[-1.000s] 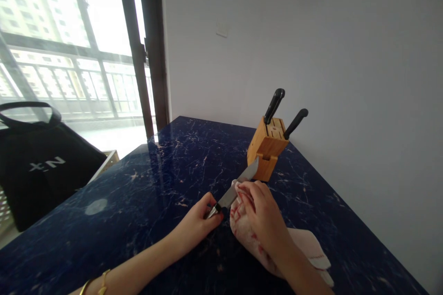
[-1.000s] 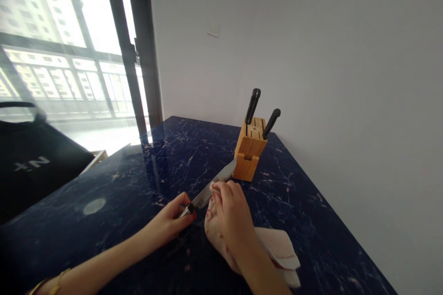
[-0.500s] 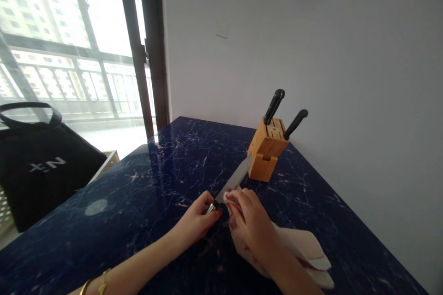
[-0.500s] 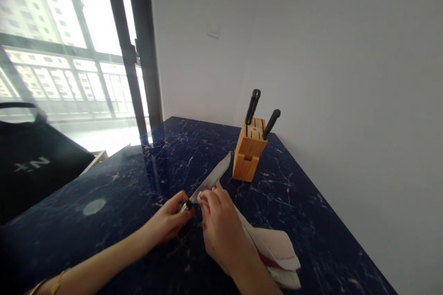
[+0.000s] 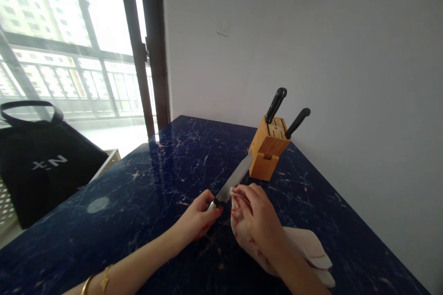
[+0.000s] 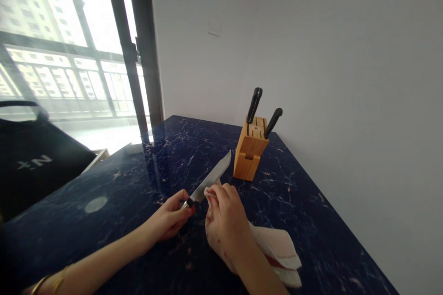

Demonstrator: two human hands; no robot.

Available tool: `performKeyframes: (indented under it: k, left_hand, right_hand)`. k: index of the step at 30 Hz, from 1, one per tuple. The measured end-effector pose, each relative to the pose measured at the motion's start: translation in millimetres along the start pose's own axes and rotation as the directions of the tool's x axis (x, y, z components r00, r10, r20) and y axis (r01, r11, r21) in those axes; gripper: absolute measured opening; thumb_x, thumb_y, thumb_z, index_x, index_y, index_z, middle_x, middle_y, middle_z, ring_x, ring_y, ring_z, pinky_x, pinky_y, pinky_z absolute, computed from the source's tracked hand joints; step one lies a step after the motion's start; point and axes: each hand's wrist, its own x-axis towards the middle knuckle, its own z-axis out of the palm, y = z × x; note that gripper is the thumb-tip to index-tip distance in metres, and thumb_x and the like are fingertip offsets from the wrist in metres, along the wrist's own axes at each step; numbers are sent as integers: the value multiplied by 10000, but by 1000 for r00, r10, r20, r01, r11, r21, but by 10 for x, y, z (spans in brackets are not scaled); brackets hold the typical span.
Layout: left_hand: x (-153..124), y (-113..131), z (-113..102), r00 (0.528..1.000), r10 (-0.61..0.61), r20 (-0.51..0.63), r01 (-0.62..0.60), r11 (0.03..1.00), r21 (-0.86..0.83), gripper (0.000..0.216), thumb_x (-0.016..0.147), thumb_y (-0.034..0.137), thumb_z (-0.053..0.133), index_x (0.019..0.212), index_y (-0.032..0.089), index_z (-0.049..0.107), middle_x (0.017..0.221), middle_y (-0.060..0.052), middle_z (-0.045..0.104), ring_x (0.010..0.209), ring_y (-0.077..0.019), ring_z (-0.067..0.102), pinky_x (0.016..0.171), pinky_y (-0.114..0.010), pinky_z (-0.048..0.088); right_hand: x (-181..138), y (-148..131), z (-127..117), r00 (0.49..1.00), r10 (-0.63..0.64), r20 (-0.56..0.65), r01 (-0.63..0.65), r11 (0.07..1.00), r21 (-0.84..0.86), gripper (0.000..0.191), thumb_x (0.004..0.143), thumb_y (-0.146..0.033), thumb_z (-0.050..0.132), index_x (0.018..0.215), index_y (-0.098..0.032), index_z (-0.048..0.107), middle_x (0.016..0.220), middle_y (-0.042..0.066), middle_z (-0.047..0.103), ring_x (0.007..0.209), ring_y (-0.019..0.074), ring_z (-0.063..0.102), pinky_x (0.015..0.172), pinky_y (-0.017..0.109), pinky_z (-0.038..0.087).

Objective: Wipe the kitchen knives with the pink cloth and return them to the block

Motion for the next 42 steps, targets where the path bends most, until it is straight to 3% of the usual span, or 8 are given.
performKeyframes:
  k: [5,9,14,20,25,31,37,42]
  left_hand:
    - [-1,13,-2,1000,-9,-19,8,999,-40,359,647,380,636,692,220,318,348,149,346,237,-7,196,247,-108,111]
    - [-13,26,-5,1000,-9,2,10,1000,-20,352,659,395,634,702,218,333,342,144,351,233,-9,188,249,-111,103]
    - [-12,28,-9,1000,-21,-20,21,1000,-18,376,642,420,641,689,218,327,343,141,353,232,-8,193,255,-109,103]
    - [11,-26,-17,999,-33,0,33,999,33,303,664,347,615,708,220,344,350,147,336,251,-17,188,262,-120,102]
    - [6,-74,-14,999,33,-43,-26,987,156,233,699,305,566,719,210,354,412,136,337,305,-22,223,313,-142,126]
    - [-38,-69,-20,991,119,-55,-91,927,363,145,743,257,514,730,196,383,506,106,366,421,-47,295,403,-169,197]
    - [-77,-19,-9,989,149,-4,-130,877,463,130,755,265,498,742,195,389,549,91,375,511,-81,322,463,-194,249]
    - [-105,33,19,992,123,5,-109,860,499,118,754,258,494,748,195,395,577,85,403,539,-89,343,500,-200,267]
  right_hand:
    - [-2,-6,6,996,-82,32,82,997,8,201,844,-112,425,941,-213,568,915,53,566,901,184,528,817,345,455]
    - [-1,-27,-10,999,-32,-14,32,999,-20,191,846,-111,417,920,-199,570,841,52,569,820,180,536,771,352,471]
    - [-9,-18,-6,995,-100,27,99,995,7,196,854,-134,423,946,-215,577,930,61,572,904,188,533,798,347,464]
    - [4,28,-41,998,49,-48,-49,999,8,162,856,-157,435,926,-202,574,851,49,558,825,176,541,761,334,469]
    - [-30,-71,11,997,-75,34,73,996,53,160,845,-148,460,927,-216,579,902,44,571,881,175,537,789,326,462]
    - [-15,-30,3,999,37,-12,-36,997,70,135,850,-168,464,917,-213,572,870,39,567,839,166,553,774,317,471]
    - [-36,-71,1,999,-20,37,16,995,103,125,842,-168,475,917,-209,566,889,37,565,885,165,535,814,312,452]
    - [1,34,-38,994,68,-84,-63,996,63,113,844,-188,470,900,-196,567,870,42,565,847,169,545,785,318,458]
